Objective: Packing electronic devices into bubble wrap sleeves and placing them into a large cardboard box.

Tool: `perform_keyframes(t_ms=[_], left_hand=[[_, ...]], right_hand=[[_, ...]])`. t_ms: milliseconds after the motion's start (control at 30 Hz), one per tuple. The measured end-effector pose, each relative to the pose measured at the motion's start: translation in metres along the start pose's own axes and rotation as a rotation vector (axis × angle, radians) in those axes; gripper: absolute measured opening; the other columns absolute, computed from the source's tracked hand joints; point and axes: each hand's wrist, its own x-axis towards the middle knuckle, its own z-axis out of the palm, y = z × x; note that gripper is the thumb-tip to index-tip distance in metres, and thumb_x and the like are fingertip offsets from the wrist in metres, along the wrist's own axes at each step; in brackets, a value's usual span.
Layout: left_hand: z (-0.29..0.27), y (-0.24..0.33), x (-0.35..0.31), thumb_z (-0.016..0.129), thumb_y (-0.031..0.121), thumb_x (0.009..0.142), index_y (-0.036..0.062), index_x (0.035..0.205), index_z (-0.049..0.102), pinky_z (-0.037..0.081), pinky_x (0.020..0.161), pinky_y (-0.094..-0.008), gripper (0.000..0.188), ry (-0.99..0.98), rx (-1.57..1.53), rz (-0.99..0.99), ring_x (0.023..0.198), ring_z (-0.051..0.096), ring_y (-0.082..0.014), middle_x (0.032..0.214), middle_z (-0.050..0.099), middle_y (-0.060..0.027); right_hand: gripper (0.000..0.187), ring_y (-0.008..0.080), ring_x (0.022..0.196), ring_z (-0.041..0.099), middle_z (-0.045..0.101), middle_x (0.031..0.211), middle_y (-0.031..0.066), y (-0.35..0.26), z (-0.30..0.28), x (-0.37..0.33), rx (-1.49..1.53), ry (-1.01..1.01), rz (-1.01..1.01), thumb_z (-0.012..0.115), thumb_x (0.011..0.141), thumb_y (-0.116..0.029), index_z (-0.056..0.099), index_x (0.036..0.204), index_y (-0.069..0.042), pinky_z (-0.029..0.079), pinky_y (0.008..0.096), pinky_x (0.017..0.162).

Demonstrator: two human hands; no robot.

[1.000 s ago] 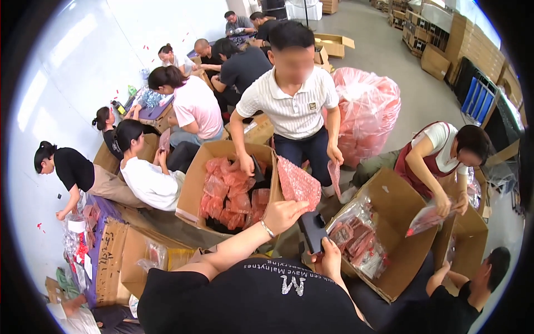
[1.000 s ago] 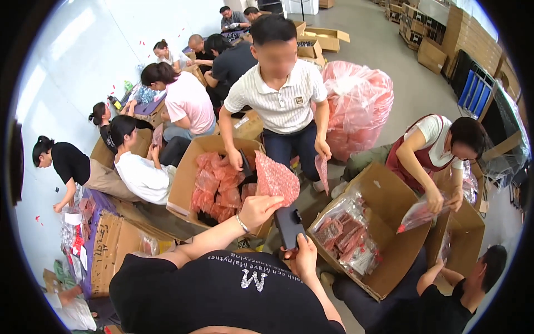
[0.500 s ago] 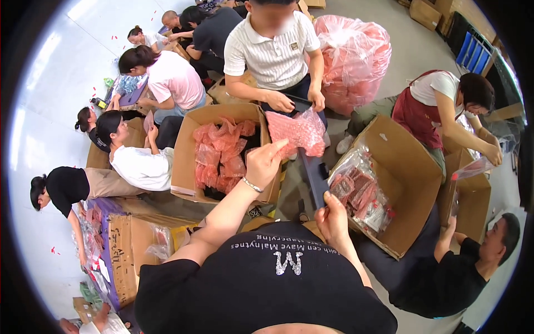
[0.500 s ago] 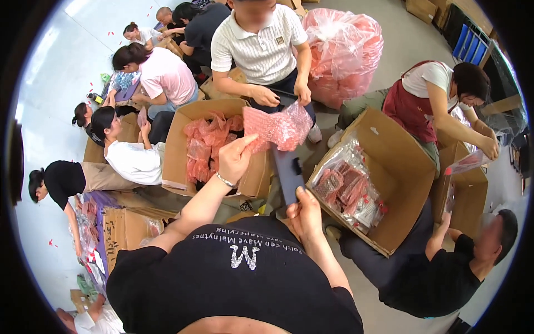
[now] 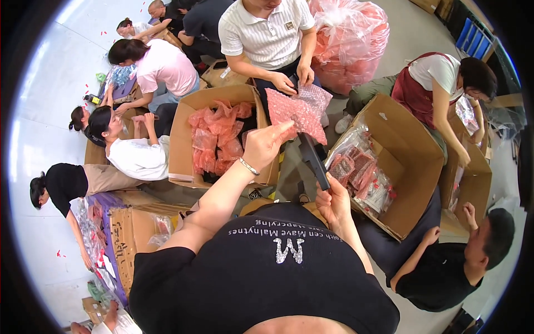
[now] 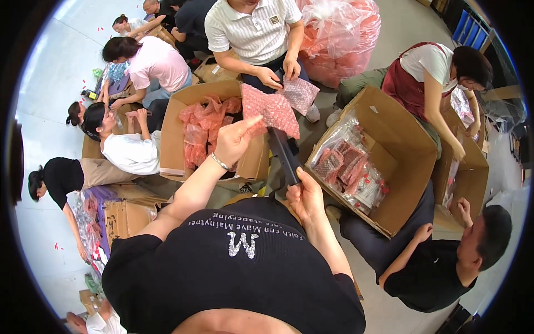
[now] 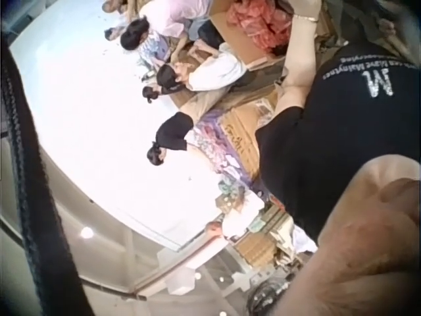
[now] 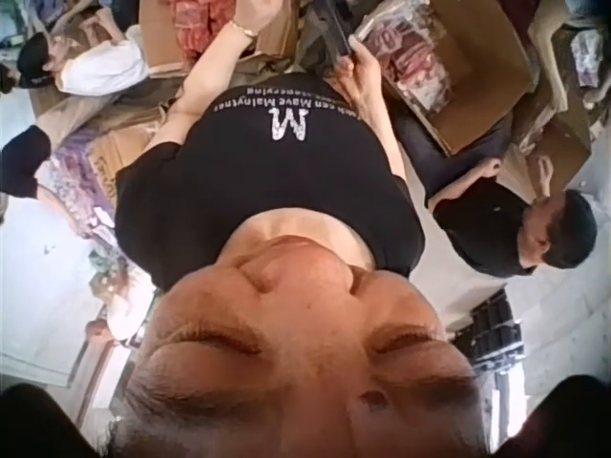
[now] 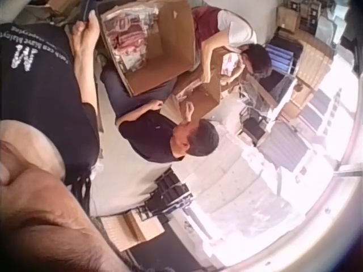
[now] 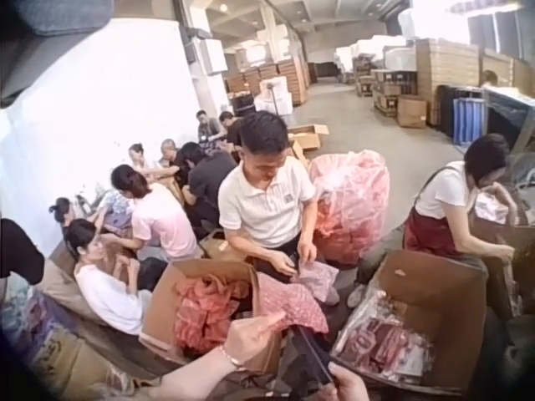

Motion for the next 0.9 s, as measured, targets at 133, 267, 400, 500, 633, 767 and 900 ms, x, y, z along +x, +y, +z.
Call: perform_keyframes(t_ms=[133,267,400,500,633,767,900], left_hand=[[-0.002,0.007,-0.003,0.060,0.005,0.077,0.0107,0.106,0.062,0.050,0.056,-0.0309,0.030,-0.072,-0.015,0.021,0.066,0.063,-0.0252,0.082,0.064,-0.0120],[-0.009,0.015,-0.010,0.060,0.002,0.076,0.0095,0.107,0.062,0.050,0.057,-0.0305,0.032,-0.084,-0.046,0.050,0.067,0.063,-0.0253,0.084,0.065,-0.0122],[-0.012,0.005,-0.012,0.058,0.001,0.079,0.0074,0.106,0.061,0.052,0.065,-0.0295,0.028,0.069,-0.060,-0.087,0.077,0.065,-0.0253,0.088,0.065,-0.0146],[-0.016,-0.006,0.001,0.060,0.004,0.081,0.0060,0.101,0.062,0.052,0.065,-0.0293,0.020,0.163,0.037,-0.148,0.077,0.065,-0.0251,0.088,0.064,-0.0160],[-0.024,-0.013,0.009,0.060,0.007,0.080,0.0093,0.101,0.063,0.052,0.063,-0.0295,0.021,0.091,-0.044,-0.215,0.075,0.065,-0.0254,0.088,0.064,-0.0144],[-0.023,-0.017,0.006,0.059,0.009,0.082,0.0103,0.103,0.063,0.051,0.063,-0.0288,0.022,0.011,-0.149,-0.265,0.074,0.065,-0.0249,0.088,0.064,-0.0141],[-0.024,-0.017,0.006,0.054,0.008,0.085,0.0095,0.107,0.061,0.051,0.064,-0.0279,0.023,-0.014,-0.121,-0.238,0.074,0.065,-0.0209,0.089,0.065,-0.0137]], right_hand=[[0.019,0.0119,0.040,0.050,0.054,0.065,0.0050,0.008,0.016,-0.007,-0.788,0.139,-0.330,0.044,0.092,-0.018,0.050,0.096,0.000,0.040,0.0214,0.038],[0.020,0.0121,0.041,0.051,0.056,0.067,0.0051,0.011,0.017,-0.012,-0.903,0.010,-0.328,0.044,0.093,-0.019,0.051,0.097,-0.001,0.040,0.0220,0.038],[0.020,0.0114,0.041,0.051,0.055,0.065,0.0046,0.000,0.010,-0.018,-0.864,0.025,-0.305,0.045,0.092,-0.019,0.051,0.097,-0.001,0.039,0.0209,0.037],[0.020,0.0104,0.039,0.050,0.055,0.062,0.0042,-0.006,0.011,-0.022,-0.956,-0.012,-0.209,0.047,0.090,-0.018,0.051,0.096,0.000,0.038,0.0197,0.035],[0.022,0.0111,0.038,0.050,0.056,0.066,0.0063,-0.007,0.015,-0.022,-0.810,-0.061,-0.121,0.046,0.091,-0.017,0.051,0.096,0.003,0.042,0.0203,0.035],[0.021,0.0116,0.036,0.049,0.055,0.062,0.0056,-0.003,0.009,-0.006,-0.607,-0.045,-0.098,0.047,0.091,-0.017,0.051,0.096,0.003,0.041,0.0202,0.034],[0.019,0.0114,0.038,0.049,0.054,0.061,0.0043,-0.002,0.004,0.003,-0.303,-0.115,-0.071,0.047,0.091,-0.017,0.051,0.098,0.000,0.040,0.0213,0.035]])
